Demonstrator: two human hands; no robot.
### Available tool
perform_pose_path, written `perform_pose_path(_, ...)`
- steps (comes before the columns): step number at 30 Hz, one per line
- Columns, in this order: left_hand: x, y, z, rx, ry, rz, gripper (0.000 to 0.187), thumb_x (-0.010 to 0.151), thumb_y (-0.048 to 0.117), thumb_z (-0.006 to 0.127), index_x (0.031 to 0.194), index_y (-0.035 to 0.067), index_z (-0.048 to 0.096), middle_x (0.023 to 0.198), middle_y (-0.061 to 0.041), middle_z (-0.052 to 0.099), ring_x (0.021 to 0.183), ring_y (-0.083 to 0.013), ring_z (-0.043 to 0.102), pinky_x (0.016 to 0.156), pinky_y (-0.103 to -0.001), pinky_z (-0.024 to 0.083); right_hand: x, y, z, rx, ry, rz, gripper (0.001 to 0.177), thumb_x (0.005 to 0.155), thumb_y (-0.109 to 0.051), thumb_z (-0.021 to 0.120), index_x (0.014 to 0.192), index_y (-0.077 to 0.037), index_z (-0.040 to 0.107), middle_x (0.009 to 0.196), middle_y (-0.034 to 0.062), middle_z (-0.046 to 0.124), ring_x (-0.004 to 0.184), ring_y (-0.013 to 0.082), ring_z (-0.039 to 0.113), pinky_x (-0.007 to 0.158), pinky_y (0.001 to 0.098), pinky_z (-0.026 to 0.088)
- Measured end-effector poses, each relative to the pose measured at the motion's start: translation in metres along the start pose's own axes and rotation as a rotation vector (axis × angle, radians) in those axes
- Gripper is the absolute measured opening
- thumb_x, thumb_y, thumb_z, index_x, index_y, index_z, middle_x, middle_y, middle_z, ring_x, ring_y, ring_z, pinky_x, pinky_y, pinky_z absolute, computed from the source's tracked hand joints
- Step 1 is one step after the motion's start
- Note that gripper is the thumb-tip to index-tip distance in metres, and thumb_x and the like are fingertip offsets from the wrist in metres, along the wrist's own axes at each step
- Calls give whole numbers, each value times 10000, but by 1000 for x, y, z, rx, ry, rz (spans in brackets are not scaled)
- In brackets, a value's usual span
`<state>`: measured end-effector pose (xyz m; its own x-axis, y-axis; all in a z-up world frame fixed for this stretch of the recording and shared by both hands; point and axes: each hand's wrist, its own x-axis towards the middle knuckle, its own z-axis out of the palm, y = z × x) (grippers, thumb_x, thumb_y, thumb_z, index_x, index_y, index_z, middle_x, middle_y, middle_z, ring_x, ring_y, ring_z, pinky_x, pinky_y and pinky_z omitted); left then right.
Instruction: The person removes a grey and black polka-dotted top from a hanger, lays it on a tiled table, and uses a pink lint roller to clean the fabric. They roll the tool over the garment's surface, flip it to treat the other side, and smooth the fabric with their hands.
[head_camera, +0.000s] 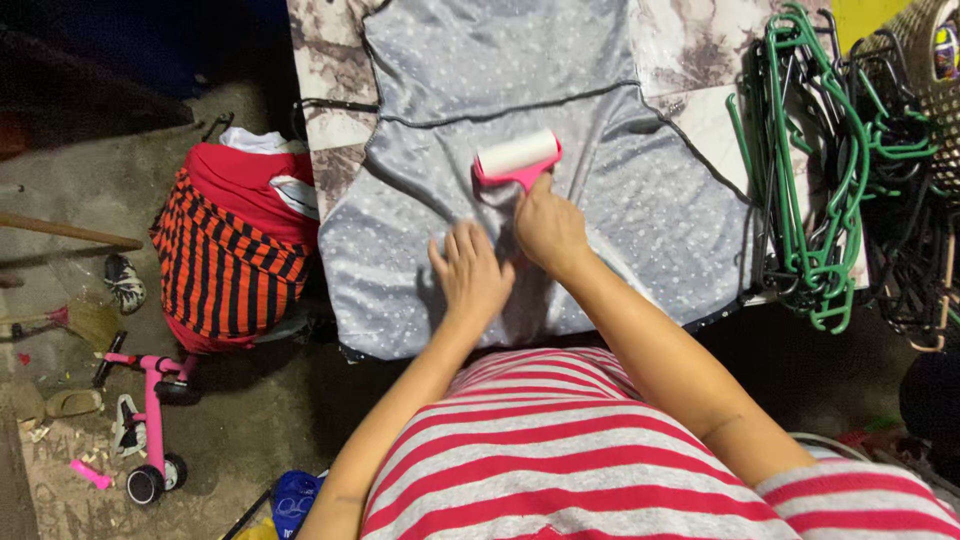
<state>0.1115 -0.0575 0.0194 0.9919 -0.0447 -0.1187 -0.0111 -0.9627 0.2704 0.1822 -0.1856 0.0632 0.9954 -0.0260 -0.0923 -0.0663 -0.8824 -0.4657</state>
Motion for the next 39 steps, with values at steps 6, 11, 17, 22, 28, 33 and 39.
perform_pose_path(6,29,-15,-7,-20,75,28,1016,778,576,677,1539,57,247,1626,-133,110,1488,-400,35,1063,-772,58,-21,14,-4,-23,-46,14,346,999,-303,460,1033,42,446,753,314,658,722,511,653,675,610,505)
perform_pose_path(11,-7,-10,-12,-33,-80,-61,1064,776,726,597,1549,106,208,1639,-94,8,1489,-413,-35,1001,-837,27,-4,6,9,5,1,-36,340,1016,-292,456,1049,46,435,738,314,655,702,505,653,643,596,515)
perform_pose_path(17,3,-4,-24,-41,-124,-89,1121,735,748,609,1556,109,190,1640,-80,-13,1485,-397,-70,1001,-834,21,36,1,14,3,40,-82,340,1001,-266,470,1097,59,434,742,299,664,704,498,655,654,588,513)
perform_pose_path(22,-11,0,-30,4,-217,-82,1299,648,768,687,1562,27,137,1659,-95,-30,1494,-402,-98,1014,-815,34,80,-1,12,13,0,-98,391,992,-310,502,1072,73,489,833,305,671,802,485,662,723,566,522)
perform_pose_path(28,-37,2,-29,1,-332,-37,1186,624,725,718,1498,75,248,1599,-154,49,1436,-441,-1,995,-799,67,46,2,15,56,-25,-172,329,987,-289,468,1030,7,606,921,275,660,830,490,633,731,591,488)
perform_pose_path(33,-12,-18,-30,-46,90,-22,774,799,571,702,1340,52,514,1412,-160,436,1320,-360,361,1056,-661,222,1,2,-47,-435,-414,-470,243,903,-203,476,867,-43,655,917,267,678,871,434,685,785,559,537)
perform_pose_path(39,36,-19,-32,-113,218,-26,786,754,499,773,1303,5,507,1405,-186,448,1367,-362,362,1149,-610,212,37,-30,-118,-129,-135,-106,460,999,-342,446,951,98,570,771,348,639,757,527,631,722,610,491)
